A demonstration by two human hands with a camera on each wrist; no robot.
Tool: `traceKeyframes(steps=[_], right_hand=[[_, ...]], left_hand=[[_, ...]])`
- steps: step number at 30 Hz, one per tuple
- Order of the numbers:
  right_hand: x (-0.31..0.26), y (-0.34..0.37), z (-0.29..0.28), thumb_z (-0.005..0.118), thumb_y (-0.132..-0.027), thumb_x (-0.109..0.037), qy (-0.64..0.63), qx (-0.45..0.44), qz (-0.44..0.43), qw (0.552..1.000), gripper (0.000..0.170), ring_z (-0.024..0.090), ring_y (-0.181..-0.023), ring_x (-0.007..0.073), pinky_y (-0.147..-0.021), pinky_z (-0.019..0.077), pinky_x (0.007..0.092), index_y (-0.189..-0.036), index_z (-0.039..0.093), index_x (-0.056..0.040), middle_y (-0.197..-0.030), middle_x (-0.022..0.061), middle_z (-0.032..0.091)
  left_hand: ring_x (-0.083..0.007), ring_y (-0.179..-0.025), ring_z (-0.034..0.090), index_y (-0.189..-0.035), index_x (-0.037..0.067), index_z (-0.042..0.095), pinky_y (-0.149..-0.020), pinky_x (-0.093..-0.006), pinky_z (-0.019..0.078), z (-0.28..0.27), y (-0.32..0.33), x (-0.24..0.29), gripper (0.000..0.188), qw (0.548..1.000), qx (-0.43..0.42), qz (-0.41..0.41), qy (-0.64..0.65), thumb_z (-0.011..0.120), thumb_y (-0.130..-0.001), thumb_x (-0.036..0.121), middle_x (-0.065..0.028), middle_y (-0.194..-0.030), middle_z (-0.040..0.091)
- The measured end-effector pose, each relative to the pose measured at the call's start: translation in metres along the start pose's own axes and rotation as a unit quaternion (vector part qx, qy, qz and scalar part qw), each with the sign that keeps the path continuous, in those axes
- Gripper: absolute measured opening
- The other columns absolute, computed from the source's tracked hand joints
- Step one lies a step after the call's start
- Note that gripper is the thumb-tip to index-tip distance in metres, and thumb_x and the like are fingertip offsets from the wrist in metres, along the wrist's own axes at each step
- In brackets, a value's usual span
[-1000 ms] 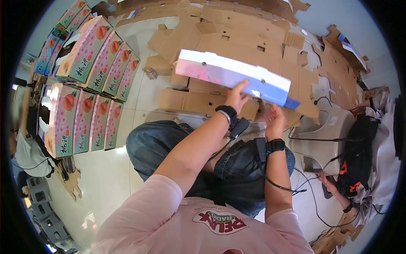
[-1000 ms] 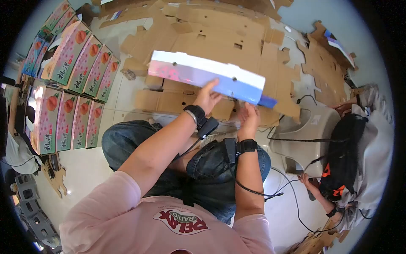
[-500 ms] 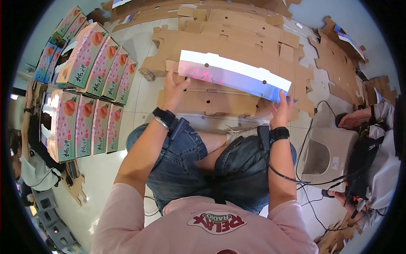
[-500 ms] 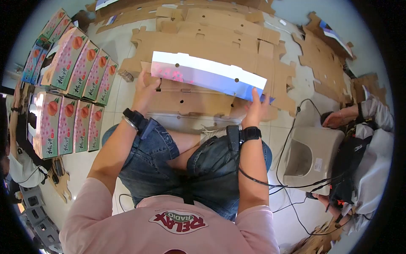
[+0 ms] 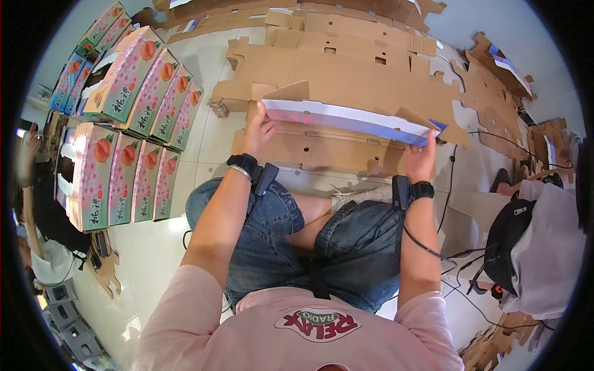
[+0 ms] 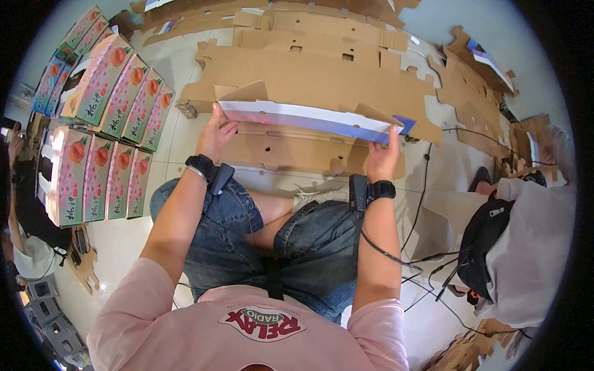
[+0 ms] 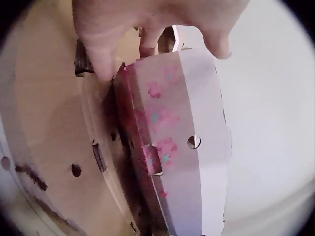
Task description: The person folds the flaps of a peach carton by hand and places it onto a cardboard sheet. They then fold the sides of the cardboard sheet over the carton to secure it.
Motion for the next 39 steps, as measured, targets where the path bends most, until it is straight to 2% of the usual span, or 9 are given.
traceKeyframes(steps=[4,8,15,21,27,31,33,35,39], right_hand=[[0.025,0.010,-0.014,0.076,-0.069,-0.038,0.059,0.127,0.137,0.981,0.076,0.036,-0.124,0.0317,-0.092,0.0416,0.0487,-0.129,0.040,-0.0068,-0.132,0.0122,0.040],[0.037,0.000,-0.037,0.070,-0.068,-0.020,0.035,0.087,0.182,0.979,0.032,0.056,-0.094,0.0276,-0.089,0.0465,0.0463,-0.092,0.056,-0.0048,-0.101,0.0095,0.057],[0.033,0.007,-0.018,0.065,-0.070,-0.009,-0.063,0.015,0.135,0.989,0.021,0.057,-0.092,0.0258,-0.088,0.0486,0.0440,-0.089,0.058,-0.0033,-0.094,0.0093,0.060],[0.070,-0.014,-0.043,0.058,-0.073,0.002,-0.014,0.056,0.217,0.974,0.020,0.057,-0.093,0.0255,-0.088,0.0489,0.0414,-0.092,0.059,-0.0024,-0.096,0.0090,0.060],[0.055,-0.017,-0.059,0.053,-0.074,0.006,-0.044,0.055,0.122,0.990,0.033,0.058,-0.099,0.0278,-0.085,0.0517,0.0414,-0.107,0.053,0.0014,-0.102,0.0120,0.060],[0.074,-0.012,-0.093,0.052,-0.077,0.005,0.001,0.146,0.213,0.966,0.032,0.061,-0.096,0.0305,-0.080,0.0551,0.0418,-0.109,0.051,0.0022,-0.105,0.0142,0.060],[0.080,-0.017,-0.093,0.058,-0.084,-0.008,-0.004,0.094,0.244,0.965,0.018,0.065,-0.081,0.0269,-0.061,0.0551,0.0336,-0.101,0.055,-0.0029,-0.093,0.0107,0.065],[0.078,-0.013,-0.090,0.058,-0.084,-0.008,-0.021,0.108,0.251,0.962,0.019,0.066,-0.080,0.0271,-0.062,0.0557,0.0341,-0.102,0.055,-0.0031,-0.093,0.0106,0.065],[0.086,-0.016,-0.085,0.060,-0.083,-0.004,-0.070,0.117,0.276,0.951,0.027,0.062,-0.093,0.0284,-0.076,0.0566,0.0418,-0.110,0.054,-0.0032,-0.103,0.0118,0.062]], left_hand=[[-0.0244,-0.113,0.048,-0.128,0.000,0.038,-0.098,-0.0343,0.0388,0.014,0.004,-0.010,0.069,0.997,-0.021,-0.070,-0.016,0.056,-0.086,0.051,-0.0134,-0.120,0.049],[-0.0202,-0.109,0.051,-0.119,0.010,0.046,-0.097,-0.0342,0.0391,0.029,0.006,0.003,0.055,0.996,-0.065,-0.012,-0.052,0.070,-0.078,0.037,-0.0091,-0.113,0.051],[-0.0144,-0.099,0.053,-0.107,0.007,0.051,-0.089,-0.0316,0.0449,0.042,0.036,0.046,0.037,0.991,-0.068,0.106,-0.050,0.068,-0.075,0.015,-0.0047,-0.098,0.054],[-0.0154,-0.094,0.054,-0.111,0.005,0.049,-0.088,-0.0305,0.0446,0.002,0.011,-0.021,0.038,0.992,0.037,-0.080,0.092,0.062,-0.076,0.005,-0.0050,-0.097,0.053],[-0.0164,-0.103,0.052,-0.114,0.006,0.053,-0.091,-0.0298,0.0434,0.032,0.032,0.022,0.046,0.995,-0.023,0.029,-0.095,0.062,-0.070,-0.001,-0.0071,-0.113,0.051],[-0.0188,-0.116,0.047,-0.109,0.007,0.056,-0.095,-0.0302,0.0401,0.055,0.053,0.058,0.046,0.981,-0.072,0.141,-0.108,0.062,-0.066,-0.007,-0.0081,-0.129,0.044],[-0.0196,-0.120,0.044,-0.109,0.007,0.056,-0.097,-0.0307,0.0389,0.057,0.059,0.061,0.046,0.981,-0.084,0.146,-0.093,0.062,-0.066,-0.008,-0.0087,-0.133,0.041],[-0.0200,-0.122,0.043,-0.108,0.007,0.057,-0.098,-0.0313,0.0383,0.063,0.070,0.075,0.045,0.944,-0.107,0.256,-0.176,0.062,-0.066,-0.008,-0.0096,-0.136,0.037],[-0.0201,-0.118,0.046,-0.108,0.007,0.057,-0.097,-0.0309,0.0386,0.058,0.077,0.074,0.043,0.938,-0.088,0.283,-0.179,0.060,-0.067,-0.008,-0.0090,-0.132,0.042]])
Point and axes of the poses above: each hand's wrist, its own y-axis away from the middle knuckle, its own z-axis out of the palm, x = y × z, the point moved 8 cm from there along -y, towards the middle knuckle
